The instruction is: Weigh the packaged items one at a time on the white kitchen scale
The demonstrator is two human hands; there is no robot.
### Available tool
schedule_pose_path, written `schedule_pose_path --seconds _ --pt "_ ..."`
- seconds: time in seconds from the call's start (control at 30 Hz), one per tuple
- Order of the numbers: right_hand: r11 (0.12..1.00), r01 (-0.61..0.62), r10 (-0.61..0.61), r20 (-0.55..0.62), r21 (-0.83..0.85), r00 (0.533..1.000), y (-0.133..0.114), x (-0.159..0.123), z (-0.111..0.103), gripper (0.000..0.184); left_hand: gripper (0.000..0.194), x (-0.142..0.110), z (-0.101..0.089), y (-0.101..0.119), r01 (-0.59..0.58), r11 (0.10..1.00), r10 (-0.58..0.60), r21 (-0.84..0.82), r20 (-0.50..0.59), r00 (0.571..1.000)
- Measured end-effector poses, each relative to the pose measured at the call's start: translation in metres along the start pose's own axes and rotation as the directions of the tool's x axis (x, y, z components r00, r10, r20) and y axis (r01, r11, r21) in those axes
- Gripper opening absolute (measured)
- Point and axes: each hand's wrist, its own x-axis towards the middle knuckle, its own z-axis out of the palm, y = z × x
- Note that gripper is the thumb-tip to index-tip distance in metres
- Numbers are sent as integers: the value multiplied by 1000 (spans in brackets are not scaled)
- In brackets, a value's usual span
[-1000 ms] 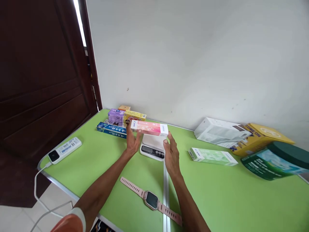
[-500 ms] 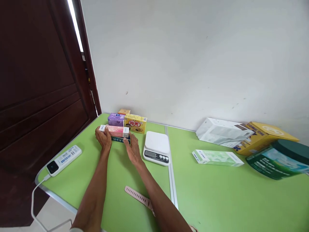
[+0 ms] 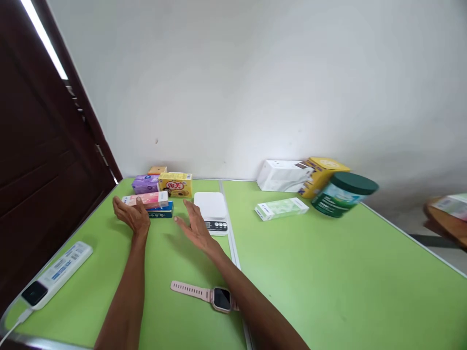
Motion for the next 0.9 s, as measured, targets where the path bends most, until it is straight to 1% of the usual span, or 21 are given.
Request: schedule_pose_path --seconds 0.07,0.1,0.13,0.17,0.2,0.27,0.3,0.33,0.37,0.4,0.43,0.47,0.5,0.53,0.57,0.6,0.63,0.67,0.7,0.8,0.9 --pt "995 43 -53 -102 -94 993 11 -18 -37 67 85 -2 2 13 -85 995 86 -48 5 996" --pt "989 40 -65 -174 -144 983 18 -29 -59 62 85 -4 2 22 -129 989 130 -74 14 991" --pt "981 21 -72 -259 -193 963 26 -39 -83 59 84 -7 2 34 -171 980 174 -104 26 984" --pt "970 -12 -76 -351 -241 933 36 -50 -108 56 83 -13 2 47 -209 968 216 -140 41 976" --pt "957 -54 -84 -447 -287 890 47 -60 -134 55 82 -21 1 61 -240 953 255 -182 63 965" --pt "921 -154 -110 -616 -359 780 72 -78 -186 60 80 -47 -4 95 -276 914 328 -297 140 934" --pt "904 -217 -107 -684 -370 722 85 -85 -210 64 79 -66 -7 113 -271 890 361 -368 204 910" --pt "890 -280 -84 -735 -358 672 98 -91 -231 70 78 -88 -9 130 -246 860 397 -447 284 873" --pt "882 -342 -43 -778 -324 627 110 -94 -249 76 76 -111 -11 147 -197 830 433 -522 381 817" --pt "876 -399 13 -813 -272 583 120 -96 -263 81 76 -135 -13 163 -121 807 464 -578 494 735" --pt "870 -447 76 -839 -209 540 130 -96 -274 87 77 -159 -12 178 -38 798 492 -601 614 617" --pt "863 -484 136 -856 -144 499 137 -95 -283 92 81 -180 -10 191 42 811 494 -583 723 483" --pt "857 -508 187 -866 -87 464 143 -92 -289 96 87 -198 -6 203 108 838 469 -535 807 358" --pt "853 -520 225 -868 -43 442 148 -87 -293 98 92 -212 1 213 156 867 428 -473 868 254" --pt "852 -523 251 -864 -17 437 151 -82 -296 100 96 -223 8 223 189 893 379 -409 908 176" --pt "855 -519 266 -854 -6 448 154 -77 -298 100 100 -231 17 232 212 911 333 -355 934 130" --pt "859 -512 274 -841 -3 466 156 -71 -301 99 102 -236 27 239 231 920 297 -315 948 110" --pt "864 -504 281 -827 -3 486 158 -67 -303 98 104 -240 36 247 249 924 271 -290 956 107" --pt "868 -496 285 -814 -5 506 159 -63 -305 95 104 -242 45 253 267 924 253 -275 961 114" --pt "886 -463 282 -783 -9 555 162 -59 -308 82 99 -249 62 266 320 910 226 -264 962 153" --pt "903 -430 264 -766 -19 587 160 -64 -305 75 97 -255 68 270 342 898 221 -278 955 196"
